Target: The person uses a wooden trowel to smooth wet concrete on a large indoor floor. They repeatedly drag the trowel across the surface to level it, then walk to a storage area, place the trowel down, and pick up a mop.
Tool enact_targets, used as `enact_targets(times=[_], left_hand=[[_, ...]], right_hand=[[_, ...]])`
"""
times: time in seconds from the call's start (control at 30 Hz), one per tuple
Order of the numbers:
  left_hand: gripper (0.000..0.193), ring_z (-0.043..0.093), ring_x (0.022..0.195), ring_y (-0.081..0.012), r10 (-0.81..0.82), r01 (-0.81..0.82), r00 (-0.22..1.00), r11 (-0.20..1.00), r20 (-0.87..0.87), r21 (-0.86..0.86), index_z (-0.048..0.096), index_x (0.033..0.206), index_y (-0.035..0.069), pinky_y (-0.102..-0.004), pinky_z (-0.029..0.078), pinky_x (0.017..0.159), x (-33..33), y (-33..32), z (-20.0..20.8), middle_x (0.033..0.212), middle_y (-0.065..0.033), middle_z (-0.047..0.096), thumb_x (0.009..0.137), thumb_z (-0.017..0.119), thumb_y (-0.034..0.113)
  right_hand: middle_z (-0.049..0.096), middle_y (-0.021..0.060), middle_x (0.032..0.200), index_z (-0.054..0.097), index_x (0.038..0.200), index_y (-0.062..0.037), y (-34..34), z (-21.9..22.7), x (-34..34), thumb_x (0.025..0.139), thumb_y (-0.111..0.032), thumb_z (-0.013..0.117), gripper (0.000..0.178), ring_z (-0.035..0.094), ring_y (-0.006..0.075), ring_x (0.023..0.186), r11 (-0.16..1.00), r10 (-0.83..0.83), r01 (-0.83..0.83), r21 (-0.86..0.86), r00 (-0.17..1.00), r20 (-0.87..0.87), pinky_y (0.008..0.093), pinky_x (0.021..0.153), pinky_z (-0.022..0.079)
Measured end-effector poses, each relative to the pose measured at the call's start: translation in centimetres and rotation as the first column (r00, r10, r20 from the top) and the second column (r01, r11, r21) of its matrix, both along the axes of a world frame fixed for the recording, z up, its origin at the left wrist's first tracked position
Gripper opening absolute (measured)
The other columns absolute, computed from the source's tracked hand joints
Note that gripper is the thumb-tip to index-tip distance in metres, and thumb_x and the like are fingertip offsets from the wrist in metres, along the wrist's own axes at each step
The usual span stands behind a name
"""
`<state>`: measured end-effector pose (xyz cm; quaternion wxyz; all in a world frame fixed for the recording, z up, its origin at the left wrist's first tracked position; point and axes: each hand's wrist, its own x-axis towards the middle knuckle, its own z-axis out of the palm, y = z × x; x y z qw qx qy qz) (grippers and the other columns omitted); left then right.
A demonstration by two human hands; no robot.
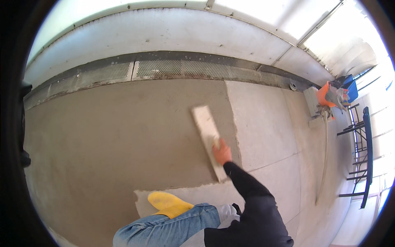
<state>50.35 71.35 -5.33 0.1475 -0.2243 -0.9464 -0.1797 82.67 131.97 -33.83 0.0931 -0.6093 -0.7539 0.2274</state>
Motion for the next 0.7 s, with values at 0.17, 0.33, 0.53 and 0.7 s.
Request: enact_targets(times=[0.17, 0.33, 0.53, 0.7], left_hand=[[0.04, 0.057, 0.118, -0.0381, 0.029, -0.028, 1.0, 0.999, 0.007, -0.026, 0.068, 0.116, -0.001, -0.0495, 0.042, 0.105, -0.1, 0.0, 0.0, 0.122, -0.0201, 0.064, 0.096, 0.065, 0.034], [0.04, 0.057, 0.118, -0.0384, 0.015, -0.016, 1.0, 0.999, -0.025, -0.03, 0.068, 0.116, 0.0, -0.0497, 0.042, 0.105, -0.2, -0.9, -0.8, 0.123, -0.0203, 0.064, 0.097, 0.064, 0.035], [0.042, 0.057, 0.118, -0.0383, 0.028, -0.028, 0.999, 1.0, 0.027, -0.012, 0.068, 0.117, 0.001, -0.0494, 0.042, 0.105, -0.3, -1.1, -0.9, 0.123, -0.0202, 0.064, 0.097, 0.063, 0.037], [0.042, 0.056, 0.12, -0.0372, 0.073, -0.073, 0.997, 0.997, 0.035, -0.007, 0.068, 0.118, 0.001, -0.049, 0.042, 0.105, 0.2, -1.2, -0.5, 0.124, -0.0202, 0.064, 0.098, 0.062, 0.038]], right_hand=[[0.063, 0.0319, 0.112, 0.047, 0.135, -0.0042, -11.9, 3.5, 4.9, 0.092, -0.038, 0.057, 0.055, 0.062, 0.0496, 0.101, 0.947, 0.213, -0.2, -0.25, 0.977, 0.026, 0.0531, 0.089, 0.05], [0.059, 0.0316, 0.125, 0.045, 0.139, 0.0029, -3.1, 2.6, 3.4, 0.092, -0.035, 0.06, 0.062, 0.057, 0.0454, 0.118, 0.979, -0.152, 0.166, -0.117, 0.982, 0.113, 0.0508, 0.102, 0.043], [0.059, 0.0338, 0.124, 0.047, 0.135, 0.0088, 2.0, 1.6, 1.0, 0.091, -0.035, 0.061, 0.064, 0.055, 0.049, 0.118, 0.982, -0.188, 0.187, 0.034, 0.981, 0.044, 0.0504, 0.102, 0.044], [0.063, 0.0349, 0.112, 0.043, 0.137, 0.0076, -12.7, 2.5, 9.7, 0.093, -0.036, 0.06, 0.065, 0.06, 0.052, 0.105, 0.968, -0.039, 0.059, -0.245, 0.996, 0.086, 0.0539, 0.093, 0.048]])
